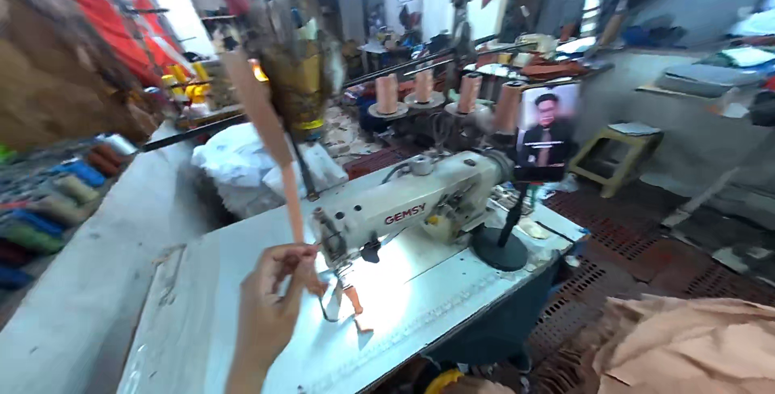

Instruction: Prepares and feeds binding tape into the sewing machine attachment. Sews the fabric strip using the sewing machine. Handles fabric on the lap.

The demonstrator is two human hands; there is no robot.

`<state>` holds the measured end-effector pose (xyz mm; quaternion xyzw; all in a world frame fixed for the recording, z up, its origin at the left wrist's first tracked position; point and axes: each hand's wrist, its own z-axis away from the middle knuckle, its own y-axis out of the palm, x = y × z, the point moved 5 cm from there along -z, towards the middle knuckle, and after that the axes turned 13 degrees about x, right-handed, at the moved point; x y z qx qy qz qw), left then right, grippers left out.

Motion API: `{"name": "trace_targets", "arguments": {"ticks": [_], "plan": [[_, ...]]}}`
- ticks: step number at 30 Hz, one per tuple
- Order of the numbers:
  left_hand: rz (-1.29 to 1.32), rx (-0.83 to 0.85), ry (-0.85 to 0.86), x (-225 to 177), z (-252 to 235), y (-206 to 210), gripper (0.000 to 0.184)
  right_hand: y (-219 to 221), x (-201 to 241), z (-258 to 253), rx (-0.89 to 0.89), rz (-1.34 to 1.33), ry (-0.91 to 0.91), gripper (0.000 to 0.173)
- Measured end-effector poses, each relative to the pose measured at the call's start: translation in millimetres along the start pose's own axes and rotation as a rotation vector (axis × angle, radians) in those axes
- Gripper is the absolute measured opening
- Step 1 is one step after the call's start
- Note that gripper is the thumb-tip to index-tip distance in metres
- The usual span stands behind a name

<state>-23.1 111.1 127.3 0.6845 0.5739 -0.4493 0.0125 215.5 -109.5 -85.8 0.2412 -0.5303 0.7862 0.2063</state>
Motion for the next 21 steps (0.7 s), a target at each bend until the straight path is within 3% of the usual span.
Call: {"name": "trace_targets", "arguments": {"ticks": [3, 7, 9, 17, 21], "plan": [[0.159, -0.084, -0.097, 16.7, 33.9, 5.0, 0.019, -20.8, 34.6, -25.7, -0.054, 0.051, -0.086, 0.043], [0.355, -0.166, -0.280, 24.1, 66.5, 13.8, 0.056, -46.0, 84.3, -52.9, -0.120, 0.049, -0.355, 0.042], [0.390, -0.169, -0.350, 25.6, 78.7, 19.1, 0.065, -54.4, 102.6, -66.8, -0.174, -0.002, -0.450, 0.039], [0.464, -0.106, -0.397, 19.0, 97.7, 33.1, 0.055, -57.1, 140.1, -114.4, -0.004, -0.308, -0.409, 0.054], [0.465, -0.117, -0.410, 19.5, 101.6, 35.9, 0.049, -32.8, 141.6, -122.9, 0.141, -0.547, -0.378, 0.026]]}}
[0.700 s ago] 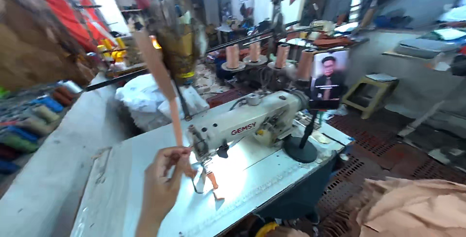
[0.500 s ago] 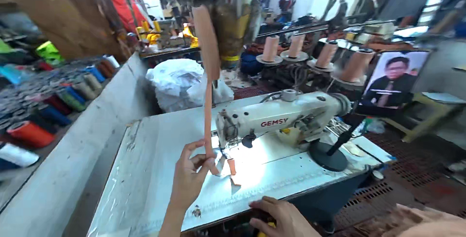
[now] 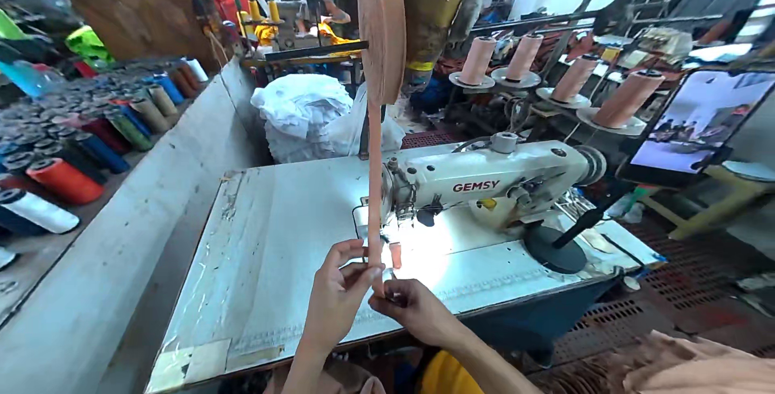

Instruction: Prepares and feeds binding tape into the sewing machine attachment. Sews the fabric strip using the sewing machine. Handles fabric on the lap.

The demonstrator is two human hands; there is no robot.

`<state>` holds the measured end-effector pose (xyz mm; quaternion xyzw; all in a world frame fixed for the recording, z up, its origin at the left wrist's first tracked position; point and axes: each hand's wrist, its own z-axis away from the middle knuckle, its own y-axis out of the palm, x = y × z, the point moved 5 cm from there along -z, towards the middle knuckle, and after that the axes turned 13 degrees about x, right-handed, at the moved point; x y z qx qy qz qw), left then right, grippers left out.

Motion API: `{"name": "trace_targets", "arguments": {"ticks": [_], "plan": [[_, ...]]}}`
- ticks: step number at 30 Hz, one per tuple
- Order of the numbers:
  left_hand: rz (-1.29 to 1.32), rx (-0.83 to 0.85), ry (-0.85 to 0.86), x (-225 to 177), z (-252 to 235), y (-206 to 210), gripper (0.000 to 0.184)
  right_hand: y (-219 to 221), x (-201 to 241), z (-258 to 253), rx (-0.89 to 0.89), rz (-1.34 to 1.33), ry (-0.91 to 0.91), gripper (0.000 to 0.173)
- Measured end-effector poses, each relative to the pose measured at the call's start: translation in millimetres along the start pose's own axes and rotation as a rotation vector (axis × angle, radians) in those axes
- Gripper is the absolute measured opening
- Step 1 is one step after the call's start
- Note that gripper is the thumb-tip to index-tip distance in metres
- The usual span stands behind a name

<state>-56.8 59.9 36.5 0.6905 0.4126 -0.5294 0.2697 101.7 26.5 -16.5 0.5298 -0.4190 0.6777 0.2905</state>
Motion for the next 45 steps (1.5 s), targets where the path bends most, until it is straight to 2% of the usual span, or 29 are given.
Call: {"name": "trace_targets", "arguments": {"ticks": [3, 5, 7, 10, 12, 15, 19, 24, 27, 35, 39, 42, 45], "plan": [[-0.162, 0.139, -0.173, 22.3, 16.8, 3.8, 0.049, 6.9, -8.1, 12.0, -0.055, -0.121, 0.003, 0.022], [-0.128, 0.185, -0.224, 39.1, 25.2, 9.8, 0.039, 10.6, -15.0, 21.1, -0.072, -0.178, 0.009, 0.021], [-0.089, 0.092, -0.199, 44.9, 28.6, 10.3, 0.032, 16.7, -21.5, 29.0, -0.046, -0.198, 0.024, 0.026], [-0.097, -0.008, -0.129, 44.5, 27.9, 8.6, 0.034, 20.9, -26.0, 39.9, -0.011, -0.145, 0.026, 0.027], [-0.087, 0.011, -0.080, 44.7, 27.8, 11.8, 0.031, 18.6, -26.8, 45.2, 0.001, -0.078, 0.030, 0.029], [-0.106, 0.057, -0.020, 45.0, 29.4, 16.7, 0.016, 6.9, -26.2, 51.1, -0.028, 0.090, 0.030, 0.029], [-0.186, 0.101, 0.048, 42.1, 32.3, 17.7, 0.013, -9.8, -16.4, 57.3, 0.013, 0.375, 0.140, 0.050], [-0.279, 0.139, 0.105, 32.8, 30.7, 20.6, 0.014, -12.5, -4.1, 50.3, -0.029, 0.477, 0.084, 0.040], [-0.352, 0.148, 0.139, 25.3, 29.8, 23.7, 0.013, -9.4, -0.1, 41.7, -0.032, 0.516, 0.126, 0.039], [-0.436, 0.138, 0.185, 18.2, 25.7, 27.9, 0.011, -3.9, 0.0, 34.5, 0.012, 0.494, 0.104, 0.035], [-0.405, 0.024, 0.215, 5.3, 18.3, 8.5, 0.017, -35.2, -19.8, 47.8, -0.027, 0.587, 0.261, 0.039], [-0.314, 0.022, 0.291, -20.5, -3.2, 1.7, 0.022, -90.7, -38.3, 60.2, -0.229, 0.716, 0.427, 0.042], [-0.258, 0.029, 0.407, -48.7, -31.8, 2.1, 0.028, -136.5, -65.4, 62.7, -0.421, 0.872, 0.465, 0.047]]}}
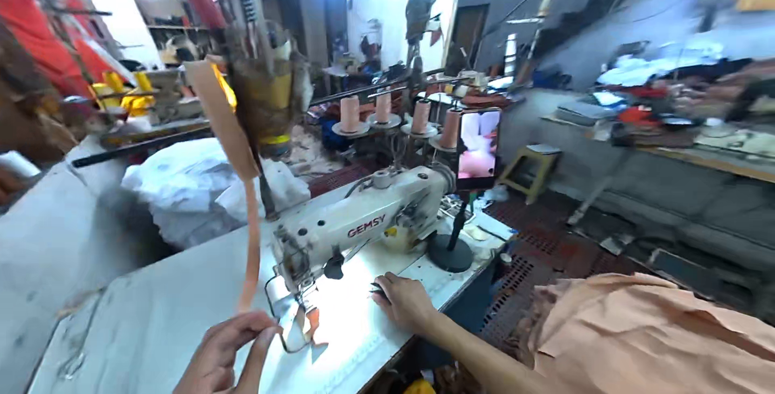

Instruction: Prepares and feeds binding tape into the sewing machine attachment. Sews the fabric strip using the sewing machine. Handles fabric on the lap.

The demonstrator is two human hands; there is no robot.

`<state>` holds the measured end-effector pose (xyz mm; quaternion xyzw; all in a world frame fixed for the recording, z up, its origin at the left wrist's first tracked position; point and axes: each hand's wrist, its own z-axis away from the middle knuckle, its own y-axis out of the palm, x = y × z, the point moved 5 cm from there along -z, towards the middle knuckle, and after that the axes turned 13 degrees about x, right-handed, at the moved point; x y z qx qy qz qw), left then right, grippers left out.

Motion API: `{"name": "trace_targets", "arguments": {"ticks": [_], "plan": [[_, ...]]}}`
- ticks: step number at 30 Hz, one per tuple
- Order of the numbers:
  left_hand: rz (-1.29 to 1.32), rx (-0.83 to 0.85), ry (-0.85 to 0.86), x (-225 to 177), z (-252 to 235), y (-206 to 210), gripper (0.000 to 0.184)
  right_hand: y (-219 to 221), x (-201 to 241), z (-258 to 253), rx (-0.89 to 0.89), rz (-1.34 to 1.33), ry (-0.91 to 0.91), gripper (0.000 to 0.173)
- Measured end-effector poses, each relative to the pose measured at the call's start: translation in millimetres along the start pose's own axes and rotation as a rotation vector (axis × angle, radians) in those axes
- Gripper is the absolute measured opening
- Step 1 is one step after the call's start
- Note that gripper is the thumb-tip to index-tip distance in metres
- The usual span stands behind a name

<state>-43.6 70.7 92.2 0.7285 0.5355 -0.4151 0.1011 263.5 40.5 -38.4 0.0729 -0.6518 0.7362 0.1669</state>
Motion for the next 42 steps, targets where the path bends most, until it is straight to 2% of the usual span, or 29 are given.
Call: {"name": "trace_targets", "arguments": {"ticks": [3, 8, 12, 20, 32, 36, 40, 42], "plan": [[-0.055, -0.032, 0.062, -12.1, -37.9, 3.1, 0.029, 4.5, -12.0, -10.8, -0.103, 0.032, 0.001, 0.054], [-0.310, -0.045, 0.064, -4.2, -75.0, 13.2, 0.027, 8.0, -13.6, -8.7, -0.159, 0.037, -0.007, 0.052], [-0.361, -0.038, 0.026, 12.7, -74.2, 11.7, 0.026, 8.2, -10.3, -8.6, -0.234, 0.052, -0.043, 0.049], [-0.494, -0.008, 0.010, 11.5, -78.6, 10.9, 0.026, 9.6, -12.0, -8.8, -0.289, 0.098, -0.069, 0.050], [-0.290, 0.031, -0.105, 23.0, -67.5, 13.3, 0.036, 9.3, -12.4, -8.2, -0.296, 0.080, -0.084, 0.048], [-0.334, 0.039, -0.060, 22.6, -67.6, 15.2, 0.033, 9.6, -13.5, -8.8, -0.267, 0.077, -0.068, 0.049], [-0.517, 0.012, 0.031, 21.5, -66.3, 14.6, 0.031, 10.6, -12.4, -8.9, -0.280, 0.075, -0.076, 0.048], [-0.509, 0.012, 0.038, 22.1, -66.3, 16.8, 0.031, 10.1, -13.3, -8.5, -0.284, 0.080, -0.076, 0.049]]}}
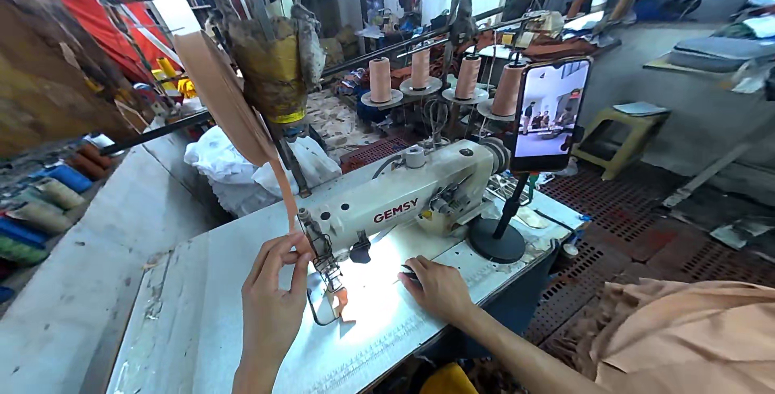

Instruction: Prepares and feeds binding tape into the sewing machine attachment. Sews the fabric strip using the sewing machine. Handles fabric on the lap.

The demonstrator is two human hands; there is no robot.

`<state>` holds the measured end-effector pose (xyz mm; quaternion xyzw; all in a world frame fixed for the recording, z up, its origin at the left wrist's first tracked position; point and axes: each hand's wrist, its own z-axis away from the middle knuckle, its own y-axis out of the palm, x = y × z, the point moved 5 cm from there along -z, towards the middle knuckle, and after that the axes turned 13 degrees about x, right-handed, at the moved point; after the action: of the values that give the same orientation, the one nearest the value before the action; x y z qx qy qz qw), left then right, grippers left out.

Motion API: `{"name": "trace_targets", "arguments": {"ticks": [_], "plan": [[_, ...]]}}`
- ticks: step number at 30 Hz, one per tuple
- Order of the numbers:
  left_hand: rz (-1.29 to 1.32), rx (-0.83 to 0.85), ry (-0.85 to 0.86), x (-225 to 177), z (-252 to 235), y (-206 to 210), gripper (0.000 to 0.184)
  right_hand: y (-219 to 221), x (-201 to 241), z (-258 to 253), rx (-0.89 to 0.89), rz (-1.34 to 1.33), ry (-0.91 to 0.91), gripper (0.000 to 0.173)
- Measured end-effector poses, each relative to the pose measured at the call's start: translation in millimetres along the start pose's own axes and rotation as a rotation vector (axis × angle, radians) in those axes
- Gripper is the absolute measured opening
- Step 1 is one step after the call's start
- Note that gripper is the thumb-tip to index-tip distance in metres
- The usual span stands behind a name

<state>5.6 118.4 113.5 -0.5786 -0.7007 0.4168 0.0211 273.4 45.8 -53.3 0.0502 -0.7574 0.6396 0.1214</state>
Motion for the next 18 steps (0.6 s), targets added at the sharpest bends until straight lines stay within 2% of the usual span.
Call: {"name": "trace_targets", "arguments": {"ticks": [8, 10, 18], "plan": [[0.128, 0.064, -0.016, -2.8, 2.0, 3.8, 0.038, -2.1, -0.2, 0.6, 0.054, -0.035, 0.013, 0.048], [0.105, 0.064, -0.019, -3.2, 3.2, 8.1, 0.046, -3.6, -1.7, 1.1, 0.101, -0.067, 0.023, 0.049], [-0.017, -0.005, 0.059, -1.2, 12.6, 21.5, 0.055, -2.8, -4.2, 0.4, 0.141, -0.110, 0.013, 0.052]]}}
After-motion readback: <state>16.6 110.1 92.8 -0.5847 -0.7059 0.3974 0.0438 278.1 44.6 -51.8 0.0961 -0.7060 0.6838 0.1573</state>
